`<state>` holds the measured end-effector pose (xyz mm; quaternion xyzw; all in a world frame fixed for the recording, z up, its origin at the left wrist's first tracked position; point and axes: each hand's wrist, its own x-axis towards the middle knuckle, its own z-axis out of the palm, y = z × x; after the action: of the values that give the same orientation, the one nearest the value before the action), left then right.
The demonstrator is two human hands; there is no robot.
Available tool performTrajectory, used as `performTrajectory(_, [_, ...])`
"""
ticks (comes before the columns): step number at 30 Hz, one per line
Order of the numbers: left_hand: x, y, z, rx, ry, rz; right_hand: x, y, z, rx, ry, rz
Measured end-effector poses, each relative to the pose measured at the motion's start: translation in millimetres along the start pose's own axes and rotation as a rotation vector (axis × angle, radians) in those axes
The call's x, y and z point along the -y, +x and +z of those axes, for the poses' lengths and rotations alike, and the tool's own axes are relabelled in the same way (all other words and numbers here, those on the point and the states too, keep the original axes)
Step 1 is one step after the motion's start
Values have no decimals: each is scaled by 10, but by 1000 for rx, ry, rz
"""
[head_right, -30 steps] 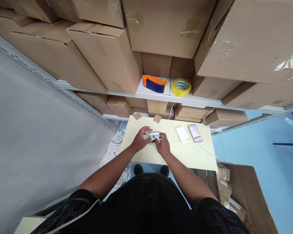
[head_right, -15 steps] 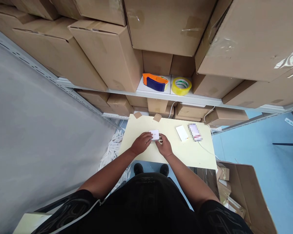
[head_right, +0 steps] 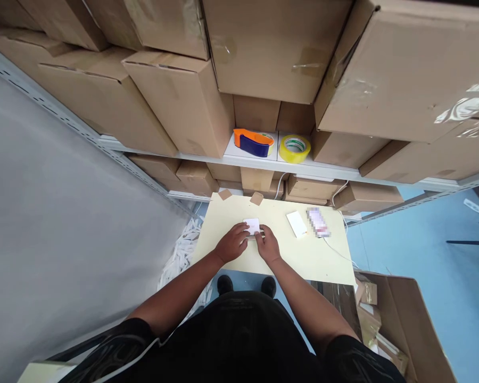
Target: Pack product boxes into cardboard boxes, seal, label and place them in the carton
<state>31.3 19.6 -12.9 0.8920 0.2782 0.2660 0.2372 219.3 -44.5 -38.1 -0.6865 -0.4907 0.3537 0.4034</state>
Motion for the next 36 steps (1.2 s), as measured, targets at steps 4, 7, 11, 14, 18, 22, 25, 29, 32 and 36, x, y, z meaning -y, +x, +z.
performTrajectory(4, [-26, -141, 143, -144, -154, -237, -63, 9, 1, 23, 35, 72])
performTrajectory(7, [0, -252, 346, -160, -420, -608, -191, -23, -6, 56, 109, 94])
performTrajectory(11, [43, -306, 575, -22, -703, -845, -323, -48, 9, 141, 94, 133])
performTrajectory(14, [85, -279, 596, -15, -712, -823, -300, 0, 60, 179, 32, 146])
performTrajectory(18, [202, -215, 458, -54, -681, -818, -158, 140, 200, 202, 26, 151])
performTrajectory(22, [415, -168, 284, -84, -650, -820, -35, 321, 408, 242, 34, 153])
performTrajectory(25, [636, -123, 147, -116, -615, -812, 44, 512, 591, 265, 43, 137])
performTrajectory(29, [972, 1, -79, -156, -570, -817, 219, 887, 864, 292, 44, 110])
performTrajectory(32, [1199, 138, -232, -194, -554, -841, 388, 1183, 1065, 308, 56, 113])
performTrajectory(36, [1410, 270, -324, -231, -538, -836, 567, 1380, 1191, 329, 27, 160])
